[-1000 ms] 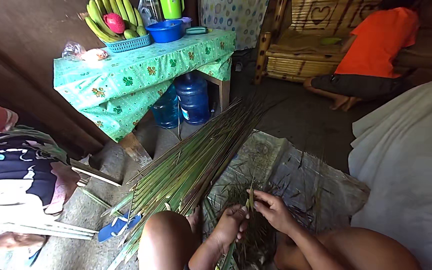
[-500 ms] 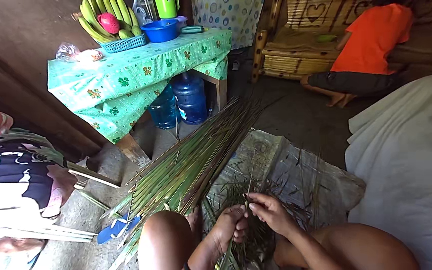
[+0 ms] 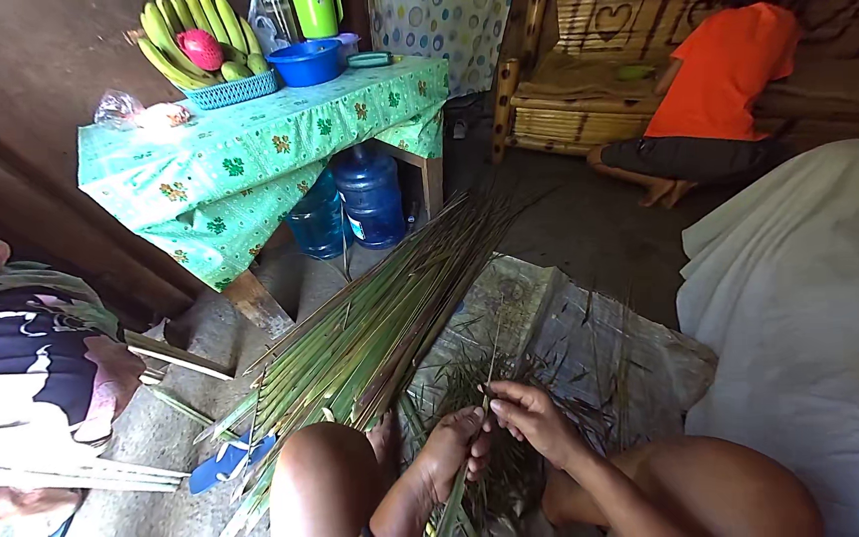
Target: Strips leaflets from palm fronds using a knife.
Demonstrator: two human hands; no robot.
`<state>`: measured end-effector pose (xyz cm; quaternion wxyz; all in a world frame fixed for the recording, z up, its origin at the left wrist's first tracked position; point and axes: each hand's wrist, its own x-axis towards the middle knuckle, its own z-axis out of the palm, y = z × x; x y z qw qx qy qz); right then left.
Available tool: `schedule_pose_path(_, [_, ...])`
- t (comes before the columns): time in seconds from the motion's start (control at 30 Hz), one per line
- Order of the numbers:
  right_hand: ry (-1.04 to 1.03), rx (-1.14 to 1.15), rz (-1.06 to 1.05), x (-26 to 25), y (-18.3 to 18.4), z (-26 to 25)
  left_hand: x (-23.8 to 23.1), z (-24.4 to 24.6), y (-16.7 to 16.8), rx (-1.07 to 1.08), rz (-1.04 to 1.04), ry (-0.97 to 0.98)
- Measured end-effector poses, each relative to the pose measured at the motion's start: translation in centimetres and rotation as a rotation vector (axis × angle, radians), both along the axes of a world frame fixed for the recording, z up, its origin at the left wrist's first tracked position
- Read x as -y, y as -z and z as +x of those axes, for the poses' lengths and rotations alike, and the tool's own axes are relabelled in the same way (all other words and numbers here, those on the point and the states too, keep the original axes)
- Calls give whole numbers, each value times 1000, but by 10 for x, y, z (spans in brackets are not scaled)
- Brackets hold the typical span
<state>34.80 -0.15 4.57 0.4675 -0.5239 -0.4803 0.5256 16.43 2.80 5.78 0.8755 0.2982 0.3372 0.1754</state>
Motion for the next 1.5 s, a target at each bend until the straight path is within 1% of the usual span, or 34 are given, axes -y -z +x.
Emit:
schedule_pose_path(0.2, [131,19,37,-10,2,10,4,-2,-5,-82,78,16])
schedule_pose_path(0.47, [235,57,118,-21,8,23,11,-6,-4,-79,151,46])
schedule_pose_path(0.63, [444,-23,73,-37,4,43,14,-6,-3,-77,152,55])
schedule_pose_path(0.67, [457,-41,58,-37,2,47,14,-6,-2,-88,152,40])
schedule_pose_path(0.7, [427,-48,45,-34,-1,49,12,-6,-1,-102,155,21])
schedule_pose_path(0.73, [347,-31,25,-28,-4,48,10,-5,-1,-115,161,4])
schedule_pose_path(0.8, [113,63,-16,-13,-10,36,6,-5,0,-144,177,-35])
schedule_pose_path(0.87, [-105,193,-3,1,-12,18,2,-3,0,-166,183,-64])
schedule_pose_path(0.9, [-177,240,24,5,-11,11,1,-2,1,-174,183,-76])
schedule_pose_path(0.93, [-222,281,58,7,-10,7,1,-1,0,-179,183,-86])
schedule_pose_path(1.0, [-239,346,117,5,-7,7,2,0,0,-177,187,-82])
schedule_pose_path(1.07, [-195,379,191,1,-2,10,3,3,-1,-169,191,-87])
schedule_pose_path(1.13, [-117,431,220,-4,2,14,3,5,-2,-171,193,-91])
schedule_pose_path(1.27, [19,436,122,-16,5,28,7,5,-2,-160,218,-72])
schedule_pose_path(1.4, [152,300,96,-20,5,28,6,3,-2,-139,209,-44])
schedule_pose_path(1.5, [287,321,75,-25,7,32,5,3,-2,-135,204,-35])
